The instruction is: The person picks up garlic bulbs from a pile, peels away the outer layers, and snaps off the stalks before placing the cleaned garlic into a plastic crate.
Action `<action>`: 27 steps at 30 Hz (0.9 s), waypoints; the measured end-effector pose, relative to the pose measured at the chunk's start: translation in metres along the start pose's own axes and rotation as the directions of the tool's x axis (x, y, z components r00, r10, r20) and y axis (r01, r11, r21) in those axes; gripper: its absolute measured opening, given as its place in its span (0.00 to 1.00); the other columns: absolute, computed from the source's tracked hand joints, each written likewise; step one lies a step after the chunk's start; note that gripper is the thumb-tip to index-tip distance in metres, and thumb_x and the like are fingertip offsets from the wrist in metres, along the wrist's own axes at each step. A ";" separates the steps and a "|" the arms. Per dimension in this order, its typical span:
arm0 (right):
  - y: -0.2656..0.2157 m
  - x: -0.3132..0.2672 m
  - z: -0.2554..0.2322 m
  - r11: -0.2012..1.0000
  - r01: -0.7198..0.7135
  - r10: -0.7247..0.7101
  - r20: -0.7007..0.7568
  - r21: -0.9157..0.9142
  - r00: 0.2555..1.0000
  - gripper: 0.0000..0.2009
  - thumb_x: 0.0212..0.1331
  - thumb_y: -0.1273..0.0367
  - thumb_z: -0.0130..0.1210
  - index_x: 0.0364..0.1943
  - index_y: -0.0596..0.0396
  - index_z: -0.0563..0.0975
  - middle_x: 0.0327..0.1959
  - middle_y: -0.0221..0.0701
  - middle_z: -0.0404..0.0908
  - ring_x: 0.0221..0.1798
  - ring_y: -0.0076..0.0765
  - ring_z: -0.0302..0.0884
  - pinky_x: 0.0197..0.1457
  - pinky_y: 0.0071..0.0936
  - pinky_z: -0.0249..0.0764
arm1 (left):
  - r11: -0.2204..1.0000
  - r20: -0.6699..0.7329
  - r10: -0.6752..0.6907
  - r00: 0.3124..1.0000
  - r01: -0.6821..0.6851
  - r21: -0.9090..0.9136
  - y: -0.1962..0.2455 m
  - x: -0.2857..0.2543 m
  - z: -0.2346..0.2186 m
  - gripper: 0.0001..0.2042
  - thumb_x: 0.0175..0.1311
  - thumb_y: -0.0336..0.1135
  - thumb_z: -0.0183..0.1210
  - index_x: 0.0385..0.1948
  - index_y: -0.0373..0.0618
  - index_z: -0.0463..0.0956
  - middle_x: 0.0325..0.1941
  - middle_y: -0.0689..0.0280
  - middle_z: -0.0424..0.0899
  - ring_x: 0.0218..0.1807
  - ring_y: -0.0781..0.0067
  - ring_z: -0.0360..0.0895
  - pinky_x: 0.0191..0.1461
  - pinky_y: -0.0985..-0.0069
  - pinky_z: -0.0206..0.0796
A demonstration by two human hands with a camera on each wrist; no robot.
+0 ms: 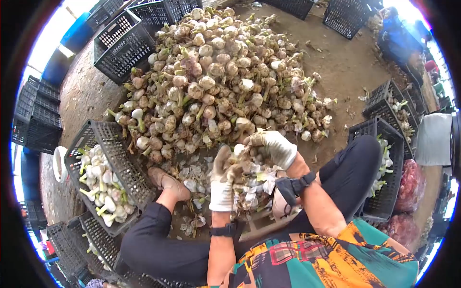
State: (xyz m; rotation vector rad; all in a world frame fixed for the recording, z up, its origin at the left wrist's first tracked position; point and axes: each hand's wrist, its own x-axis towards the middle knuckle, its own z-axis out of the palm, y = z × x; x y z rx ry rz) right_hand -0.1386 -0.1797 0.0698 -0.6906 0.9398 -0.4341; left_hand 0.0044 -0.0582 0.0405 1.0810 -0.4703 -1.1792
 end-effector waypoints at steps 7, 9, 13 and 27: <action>0.026 -0.054 0.006 0.986 0.115 -0.125 0.079 0.120 0.989 0.11 0.55 0.71 0.59 0.42 0.59 0.76 0.37 0.31 0.80 0.38 0.27 0.79 0.43 0.25 0.76 | 0.993 0.127 -0.080 0.989 0.090 -0.080 0.020 -0.040 0.039 0.22 0.58 0.27 0.58 0.55 0.46 0.66 0.43 0.66 0.77 0.34 0.78 0.75 0.32 0.84 0.68; 0.028 -0.064 0.007 0.976 0.180 -0.189 0.066 0.120 0.980 0.12 0.55 0.71 0.59 0.42 0.61 0.76 0.36 0.31 0.80 0.37 0.27 0.79 0.41 0.23 0.76 | 0.976 0.081 -0.094 0.992 0.108 -0.190 0.015 -0.049 0.044 0.22 0.58 0.29 0.59 0.55 0.46 0.65 0.43 0.67 0.77 0.34 0.78 0.75 0.32 0.83 0.68; 0.035 -0.074 -0.002 0.975 0.210 -0.216 0.098 0.073 0.971 0.10 0.55 0.67 0.59 0.40 0.55 0.78 0.31 0.25 0.80 0.32 0.21 0.75 0.35 0.21 0.71 | 0.895 0.080 -0.222 0.972 0.236 -0.380 0.007 -0.062 0.047 0.13 0.63 0.35 0.56 0.48 0.45 0.71 0.39 0.67 0.78 0.36 0.76 0.75 0.35 0.82 0.70; 0.034 -0.098 0.001 0.953 0.303 -0.303 0.063 0.010 0.951 0.09 0.55 0.68 0.58 0.38 0.55 0.79 0.30 0.25 0.80 0.30 0.21 0.75 0.34 0.22 0.73 | 0.998 -0.104 0.019 0.994 -0.013 0.065 0.020 -0.077 0.076 0.16 0.60 0.28 0.54 0.51 0.44 0.71 0.26 0.69 0.78 0.18 0.84 0.68 0.17 0.87 0.59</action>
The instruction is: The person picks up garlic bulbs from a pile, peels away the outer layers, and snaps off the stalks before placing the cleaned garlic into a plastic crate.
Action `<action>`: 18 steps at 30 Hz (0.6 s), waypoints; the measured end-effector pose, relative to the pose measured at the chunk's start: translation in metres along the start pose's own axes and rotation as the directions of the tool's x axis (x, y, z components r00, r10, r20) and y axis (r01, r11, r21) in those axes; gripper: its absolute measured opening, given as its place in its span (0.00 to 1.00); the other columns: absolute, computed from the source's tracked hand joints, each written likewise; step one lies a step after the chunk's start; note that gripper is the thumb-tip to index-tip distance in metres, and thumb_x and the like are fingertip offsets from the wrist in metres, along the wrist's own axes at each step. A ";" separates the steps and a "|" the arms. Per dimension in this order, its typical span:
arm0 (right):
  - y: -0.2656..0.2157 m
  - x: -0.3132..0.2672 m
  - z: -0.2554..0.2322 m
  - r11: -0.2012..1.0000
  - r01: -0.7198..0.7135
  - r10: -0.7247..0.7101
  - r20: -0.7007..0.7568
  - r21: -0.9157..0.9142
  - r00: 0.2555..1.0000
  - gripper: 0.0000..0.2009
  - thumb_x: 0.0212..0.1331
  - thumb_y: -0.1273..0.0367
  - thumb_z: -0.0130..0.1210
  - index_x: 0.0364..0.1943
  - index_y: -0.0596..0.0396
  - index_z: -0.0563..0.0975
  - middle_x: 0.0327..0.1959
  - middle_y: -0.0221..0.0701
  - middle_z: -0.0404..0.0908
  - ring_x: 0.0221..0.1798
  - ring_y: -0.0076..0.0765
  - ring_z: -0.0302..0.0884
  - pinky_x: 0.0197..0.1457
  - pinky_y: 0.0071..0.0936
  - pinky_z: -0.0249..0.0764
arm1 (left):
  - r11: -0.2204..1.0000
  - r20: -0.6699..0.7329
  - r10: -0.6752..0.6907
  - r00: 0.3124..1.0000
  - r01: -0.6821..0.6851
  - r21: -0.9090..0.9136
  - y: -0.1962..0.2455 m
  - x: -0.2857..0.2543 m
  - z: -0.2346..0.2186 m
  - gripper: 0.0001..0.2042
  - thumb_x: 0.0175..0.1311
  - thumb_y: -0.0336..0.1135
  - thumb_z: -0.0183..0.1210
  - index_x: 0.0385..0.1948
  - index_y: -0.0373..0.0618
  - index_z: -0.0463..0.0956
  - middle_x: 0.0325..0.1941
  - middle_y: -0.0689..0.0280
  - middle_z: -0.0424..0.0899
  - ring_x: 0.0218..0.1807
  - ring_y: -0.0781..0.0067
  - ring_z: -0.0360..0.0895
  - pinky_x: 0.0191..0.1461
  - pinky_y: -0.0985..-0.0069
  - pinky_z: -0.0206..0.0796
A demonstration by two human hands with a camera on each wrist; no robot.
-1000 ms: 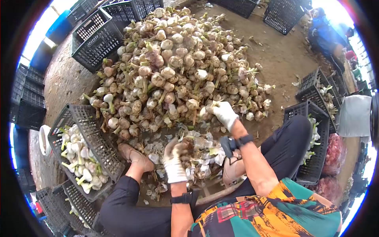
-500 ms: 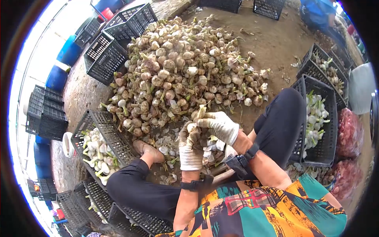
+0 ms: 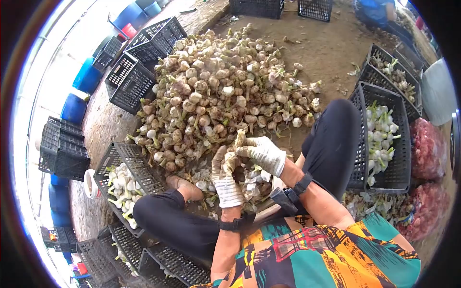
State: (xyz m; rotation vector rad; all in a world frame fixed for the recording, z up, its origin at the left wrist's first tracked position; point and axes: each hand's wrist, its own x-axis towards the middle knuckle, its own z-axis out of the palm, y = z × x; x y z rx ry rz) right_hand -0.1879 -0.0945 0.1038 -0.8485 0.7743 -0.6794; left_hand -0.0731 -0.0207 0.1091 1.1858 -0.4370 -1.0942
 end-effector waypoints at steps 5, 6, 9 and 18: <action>0.003 0.002 -0.010 0.990 -0.068 0.054 0.115 0.125 0.992 0.11 0.55 0.70 0.57 0.41 0.60 0.77 0.33 0.30 0.81 0.33 0.26 0.78 0.37 0.25 0.76 | 0.920 -0.013 -0.268 0.963 0.251 -0.301 -0.001 0.005 -0.001 0.12 0.62 0.31 0.52 0.46 0.44 0.72 0.24 0.71 0.76 0.19 0.84 0.69 0.18 0.88 0.60; 0.002 0.000 -0.011 0.983 -0.078 0.054 0.146 0.168 0.988 0.12 0.55 0.70 0.57 0.42 0.62 0.77 0.35 0.32 0.81 0.34 0.28 0.79 0.37 0.26 0.76 | 0.899 -0.015 -0.299 0.954 0.277 -0.339 0.000 0.008 0.000 0.12 0.62 0.31 0.52 0.46 0.44 0.72 0.24 0.71 0.76 0.19 0.83 0.69 0.18 0.88 0.61; 0.006 -0.001 -0.015 0.920 -0.133 0.056 0.212 0.368 0.976 0.14 0.55 0.72 0.57 0.44 0.64 0.75 0.39 0.36 0.81 0.36 0.31 0.80 0.41 0.30 0.78 | 0.894 -0.013 -0.265 0.964 0.240 -0.378 0.002 0.009 0.000 0.13 0.61 0.29 0.53 0.47 0.43 0.72 0.25 0.69 0.77 0.22 0.81 0.71 0.22 0.86 0.65; 0.031 0.019 -0.001 0.974 -0.019 0.034 -0.061 0.228 0.998 0.10 0.51 0.77 0.56 0.39 0.59 0.76 0.32 0.30 0.80 0.34 0.28 0.78 0.38 0.29 0.77 | 0.729 0.164 0.428 0.889 -0.446 0.518 -0.016 0.012 -0.009 0.20 0.49 0.17 0.60 0.46 0.41 0.73 0.43 0.61 0.73 0.47 0.69 0.71 0.54 0.73 0.64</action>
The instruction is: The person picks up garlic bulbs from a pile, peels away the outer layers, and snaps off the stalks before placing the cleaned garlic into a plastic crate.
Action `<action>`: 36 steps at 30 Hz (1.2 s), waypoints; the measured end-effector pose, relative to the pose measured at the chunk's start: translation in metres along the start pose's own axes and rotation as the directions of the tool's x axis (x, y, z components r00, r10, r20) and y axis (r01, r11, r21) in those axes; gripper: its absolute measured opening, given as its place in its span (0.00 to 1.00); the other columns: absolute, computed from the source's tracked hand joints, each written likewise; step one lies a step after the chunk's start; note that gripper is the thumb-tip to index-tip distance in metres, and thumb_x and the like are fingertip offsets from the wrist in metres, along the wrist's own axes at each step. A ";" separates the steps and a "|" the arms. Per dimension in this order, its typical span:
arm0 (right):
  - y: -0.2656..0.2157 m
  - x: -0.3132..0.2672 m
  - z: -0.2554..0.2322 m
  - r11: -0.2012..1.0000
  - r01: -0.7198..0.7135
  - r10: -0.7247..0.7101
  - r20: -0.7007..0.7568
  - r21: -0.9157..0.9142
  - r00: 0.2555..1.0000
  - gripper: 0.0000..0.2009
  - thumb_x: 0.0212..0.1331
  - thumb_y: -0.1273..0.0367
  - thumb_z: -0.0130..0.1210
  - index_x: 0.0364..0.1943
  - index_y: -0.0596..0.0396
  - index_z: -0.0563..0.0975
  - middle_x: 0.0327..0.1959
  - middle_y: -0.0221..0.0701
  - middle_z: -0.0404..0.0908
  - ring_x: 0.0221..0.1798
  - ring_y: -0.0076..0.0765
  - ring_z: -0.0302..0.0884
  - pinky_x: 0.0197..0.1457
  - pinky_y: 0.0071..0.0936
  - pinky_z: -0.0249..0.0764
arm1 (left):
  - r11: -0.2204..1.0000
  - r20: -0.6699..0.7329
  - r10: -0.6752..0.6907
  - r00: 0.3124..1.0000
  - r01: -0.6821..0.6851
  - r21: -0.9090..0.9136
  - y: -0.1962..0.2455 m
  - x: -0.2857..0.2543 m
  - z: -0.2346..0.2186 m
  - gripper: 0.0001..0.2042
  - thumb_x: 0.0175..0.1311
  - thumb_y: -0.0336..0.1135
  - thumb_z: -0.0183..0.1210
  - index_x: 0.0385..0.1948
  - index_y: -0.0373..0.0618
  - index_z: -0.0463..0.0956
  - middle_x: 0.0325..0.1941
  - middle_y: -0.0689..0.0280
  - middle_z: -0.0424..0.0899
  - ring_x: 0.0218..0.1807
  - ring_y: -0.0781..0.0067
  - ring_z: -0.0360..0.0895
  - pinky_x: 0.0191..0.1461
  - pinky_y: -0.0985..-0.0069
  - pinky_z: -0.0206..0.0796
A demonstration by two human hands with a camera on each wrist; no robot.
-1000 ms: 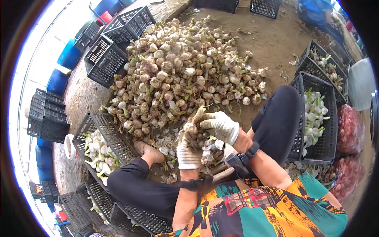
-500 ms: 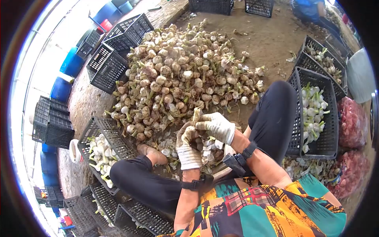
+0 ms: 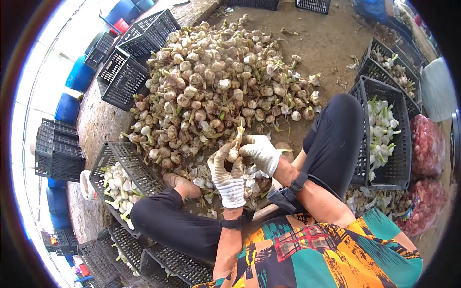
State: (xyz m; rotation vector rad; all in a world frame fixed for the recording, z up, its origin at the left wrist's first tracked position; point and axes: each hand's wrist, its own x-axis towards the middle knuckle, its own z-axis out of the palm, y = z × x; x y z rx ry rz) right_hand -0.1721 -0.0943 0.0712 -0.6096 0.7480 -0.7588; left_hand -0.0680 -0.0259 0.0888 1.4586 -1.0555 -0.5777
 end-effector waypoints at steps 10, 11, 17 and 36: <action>-0.006 -0.002 -0.007 1.000 -0.025 0.025 0.071 0.010 0.997 0.21 0.50 0.78 0.54 0.51 0.64 0.72 0.42 0.35 0.79 0.42 0.30 0.77 0.46 0.27 0.76 | 0.450 0.206 -0.552 0.808 0.497 -0.742 -0.005 0.010 -0.009 0.16 0.58 0.23 0.52 0.50 0.44 0.66 0.34 0.63 0.78 0.26 0.75 0.74 0.25 0.82 0.67; -0.010 -0.002 -0.007 0.999 -0.024 0.026 0.073 -0.039 0.997 0.22 0.49 0.77 0.55 0.53 0.64 0.71 0.44 0.35 0.78 0.44 0.29 0.77 0.48 0.28 0.76 | 0.480 0.187 -0.541 0.820 0.484 -0.732 -0.007 0.009 -0.009 0.16 0.58 0.23 0.52 0.50 0.44 0.66 0.35 0.63 0.78 0.27 0.75 0.74 0.26 0.81 0.68; -0.015 -0.001 0.010 0.918 0.089 -0.105 -0.020 -0.385 0.994 0.21 0.49 0.75 0.58 0.50 0.61 0.74 0.41 0.30 0.79 0.42 0.23 0.75 0.45 0.23 0.74 | 0.821 0.004 -0.361 0.933 0.320 -0.473 -0.014 0.011 0.000 0.13 0.58 0.23 0.54 0.46 0.40 0.68 0.38 0.64 0.76 0.30 0.75 0.74 0.28 0.81 0.68; 0.003 0.017 -0.029 0.901 -0.043 0.025 0.047 0.432 0.999 0.19 0.46 0.83 0.52 0.47 0.61 0.73 0.38 0.38 0.80 0.38 0.37 0.79 0.39 0.36 0.78 | 0.300 0.352 -0.637 0.686 0.641 -0.707 -0.039 0.008 -0.008 0.09 0.64 0.36 0.52 0.41 0.44 0.74 0.26 0.66 0.79 0.20 0.79 0.72 0.17 0.84 0.61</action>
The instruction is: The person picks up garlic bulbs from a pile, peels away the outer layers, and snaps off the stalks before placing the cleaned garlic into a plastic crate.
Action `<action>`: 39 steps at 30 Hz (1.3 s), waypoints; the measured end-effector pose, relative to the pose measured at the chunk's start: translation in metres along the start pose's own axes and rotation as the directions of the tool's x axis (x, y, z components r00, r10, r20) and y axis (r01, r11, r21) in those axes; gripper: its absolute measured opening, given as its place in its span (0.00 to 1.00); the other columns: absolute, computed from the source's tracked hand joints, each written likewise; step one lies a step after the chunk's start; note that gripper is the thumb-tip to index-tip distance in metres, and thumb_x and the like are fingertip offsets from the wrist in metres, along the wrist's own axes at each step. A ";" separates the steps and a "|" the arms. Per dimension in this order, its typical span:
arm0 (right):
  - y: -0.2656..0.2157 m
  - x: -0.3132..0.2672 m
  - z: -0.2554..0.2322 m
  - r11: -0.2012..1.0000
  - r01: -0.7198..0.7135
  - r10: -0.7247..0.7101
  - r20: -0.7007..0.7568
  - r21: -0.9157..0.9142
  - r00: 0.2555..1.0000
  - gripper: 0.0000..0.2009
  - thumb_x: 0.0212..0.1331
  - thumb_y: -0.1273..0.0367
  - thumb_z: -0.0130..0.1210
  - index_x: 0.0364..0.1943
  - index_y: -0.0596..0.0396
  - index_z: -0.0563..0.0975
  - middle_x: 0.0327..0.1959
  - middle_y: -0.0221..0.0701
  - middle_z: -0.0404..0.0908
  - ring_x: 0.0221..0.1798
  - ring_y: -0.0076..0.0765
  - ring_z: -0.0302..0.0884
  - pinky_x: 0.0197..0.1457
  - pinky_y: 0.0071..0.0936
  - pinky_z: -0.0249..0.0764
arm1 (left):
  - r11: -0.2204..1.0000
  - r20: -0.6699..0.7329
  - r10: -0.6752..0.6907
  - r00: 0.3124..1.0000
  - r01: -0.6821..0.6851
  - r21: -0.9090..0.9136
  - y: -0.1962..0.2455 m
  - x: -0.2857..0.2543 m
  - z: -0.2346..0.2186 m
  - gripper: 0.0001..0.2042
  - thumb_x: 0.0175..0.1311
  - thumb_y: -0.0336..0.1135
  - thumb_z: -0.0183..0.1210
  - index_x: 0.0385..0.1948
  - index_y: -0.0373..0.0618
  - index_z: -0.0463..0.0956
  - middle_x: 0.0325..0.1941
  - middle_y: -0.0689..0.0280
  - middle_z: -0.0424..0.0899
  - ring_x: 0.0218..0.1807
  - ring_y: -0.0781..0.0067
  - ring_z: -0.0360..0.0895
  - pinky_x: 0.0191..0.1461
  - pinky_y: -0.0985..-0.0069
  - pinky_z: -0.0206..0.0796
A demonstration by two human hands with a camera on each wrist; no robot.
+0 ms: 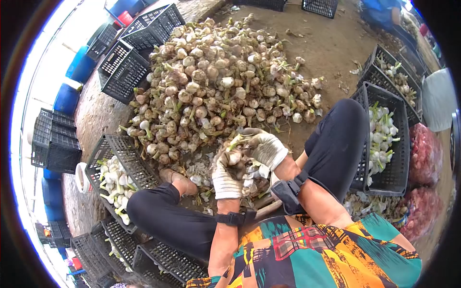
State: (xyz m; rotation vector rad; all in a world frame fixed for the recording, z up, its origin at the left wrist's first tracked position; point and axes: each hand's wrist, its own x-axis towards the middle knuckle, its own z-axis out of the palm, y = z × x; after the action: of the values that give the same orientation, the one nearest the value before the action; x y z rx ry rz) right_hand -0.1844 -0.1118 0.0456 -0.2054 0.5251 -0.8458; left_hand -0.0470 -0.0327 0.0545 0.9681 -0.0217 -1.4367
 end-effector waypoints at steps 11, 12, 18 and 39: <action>-0.024 -0.022 0.030 0.637 0.020 -0.023 0.006 -0.771 1.000 0.16 0.51 0.67 0.60 0.45 0.57 0.78 0.39 0.28 0.81 0.41 0.22 0.75 0.42 0.23 0.72 | 0.953 0.088 0.187 0.978 -0.202 0.227 0.014 -0.018 0.019 0.17 0.59 0.28 0.51 0.51 0.39 0.70 0.34 0.64 0.80 0.28 0.75 0.76 0.26 0.84 0.66; -0.023 -0.022 0.035 0.614 0.022 -0.031 0.003 -0.789 1.000 0.17 0.51 0.66 0.60 0.45 0.57 0.78 0.39 0.28 0.81 0.41 0.22 0.75 0.43 0.23 0.72 | 0.922 0.099 0.225 0.969 -0.245 0.301 0.012 -0.018 0.020 0.17 0.59 0.28 0.52 0.52 0.39 0.70 0.34 0.65 0.80 0.28 0.77 0.76 0.26 0.85 0.66; -0.013 -0.011 0.025 0.607 0.102 -0.007 0.123 -0.788 0.992 0.16 0.52 0.66 0.61 0.45 0.56 0.79 0.39 0.25 0.81 0.39 0.21 0.74 0.43 0.22 0.71 | 0.864 0.073 0.245 0.967 -0.252 0.435 0.013 -0.020 0.022 0.17 0.60 0.27 0.53 0.51 0.39 0.70 0.34 0.65 0.80 0.27 0.81 0.75 0.28 0.87 0.67; -0.007 -0.013 0.014 0.618 0.174 -0.041 0.190 -0.766 0.981 0.09 0.50 0.73 0.58 0.36 0.59 0.81 0.31 0.25 0.81 0.36 0.19 0.75 0.43 0.21 0.72 | 0.795 0.165 0.234 0.958 -0.286 0.535 0.021 -0.028 0.015 0.09 0.58 0.29 0.53 0.40 0.38 0.73 0.29 0.65 0.79 0.24 0.82 0.73 0.23 0.87 0.66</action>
State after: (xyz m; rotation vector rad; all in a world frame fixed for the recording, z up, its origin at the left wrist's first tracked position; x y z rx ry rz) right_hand -0.1888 -0.1074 0.0650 -1.1263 0.7189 -0.6569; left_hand -0.0442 -0.0212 0.0901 1.3124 -0.6547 -1.2301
